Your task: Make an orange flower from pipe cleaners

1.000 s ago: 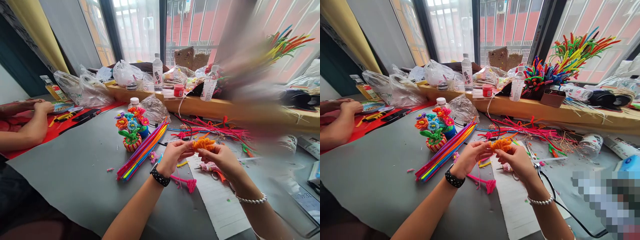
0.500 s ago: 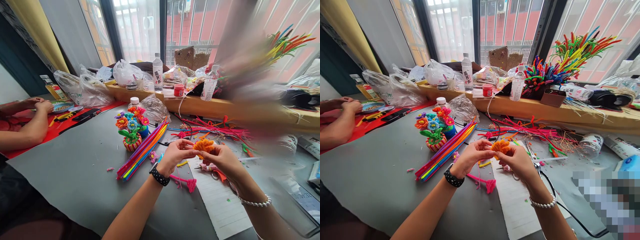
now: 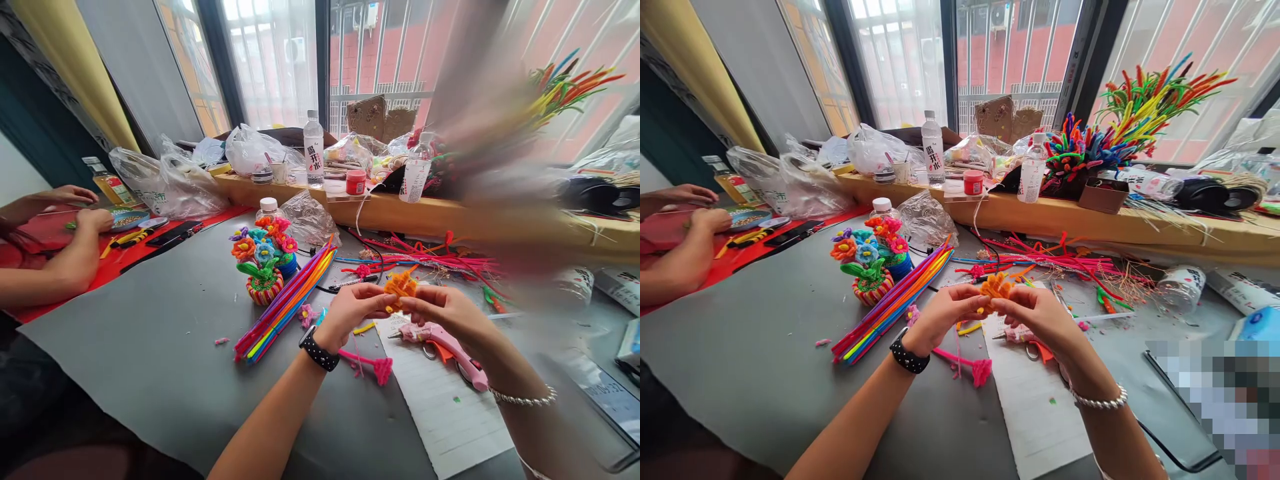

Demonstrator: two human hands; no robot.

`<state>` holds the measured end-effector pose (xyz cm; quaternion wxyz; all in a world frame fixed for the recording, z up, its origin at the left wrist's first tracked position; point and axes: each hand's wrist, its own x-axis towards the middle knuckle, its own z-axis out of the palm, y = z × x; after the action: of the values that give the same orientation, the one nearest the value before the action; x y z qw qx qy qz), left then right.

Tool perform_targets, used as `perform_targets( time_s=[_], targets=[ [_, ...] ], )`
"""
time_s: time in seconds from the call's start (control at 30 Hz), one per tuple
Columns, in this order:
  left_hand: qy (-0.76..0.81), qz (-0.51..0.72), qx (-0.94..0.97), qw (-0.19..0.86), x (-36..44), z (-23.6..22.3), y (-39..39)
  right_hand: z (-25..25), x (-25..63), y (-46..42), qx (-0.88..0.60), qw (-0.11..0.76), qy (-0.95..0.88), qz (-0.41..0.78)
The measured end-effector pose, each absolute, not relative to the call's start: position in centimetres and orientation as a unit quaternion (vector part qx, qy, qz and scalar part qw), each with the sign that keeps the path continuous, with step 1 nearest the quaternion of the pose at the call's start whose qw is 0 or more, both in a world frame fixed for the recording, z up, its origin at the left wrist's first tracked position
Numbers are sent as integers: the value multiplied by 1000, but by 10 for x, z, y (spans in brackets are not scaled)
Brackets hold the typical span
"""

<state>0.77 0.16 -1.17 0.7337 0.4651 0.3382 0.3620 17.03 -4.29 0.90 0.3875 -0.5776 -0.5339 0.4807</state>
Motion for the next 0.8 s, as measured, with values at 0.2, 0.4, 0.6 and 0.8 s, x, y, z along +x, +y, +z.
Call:
perform_targets(
  time_s=[0.2, 0.4, 0.6, 0.8],
  targets=[
    [293, 420, 414, 752, 11, -17, 1, 9, 168, -41, -564, 467, -514, 446],
    [303, 429, 441, 728, 10, -13, 0, -1, 161, -39, -533, 473, -564, 418],
    [293, 408, 494, 710, 4, -6, 1, -4, 160, -39, -535, 456, -590, 398],
    [299, 435, 476, 704, 6, -7, 0, -5, 159, -38, -539, 499, -567, 373]
  ],
)
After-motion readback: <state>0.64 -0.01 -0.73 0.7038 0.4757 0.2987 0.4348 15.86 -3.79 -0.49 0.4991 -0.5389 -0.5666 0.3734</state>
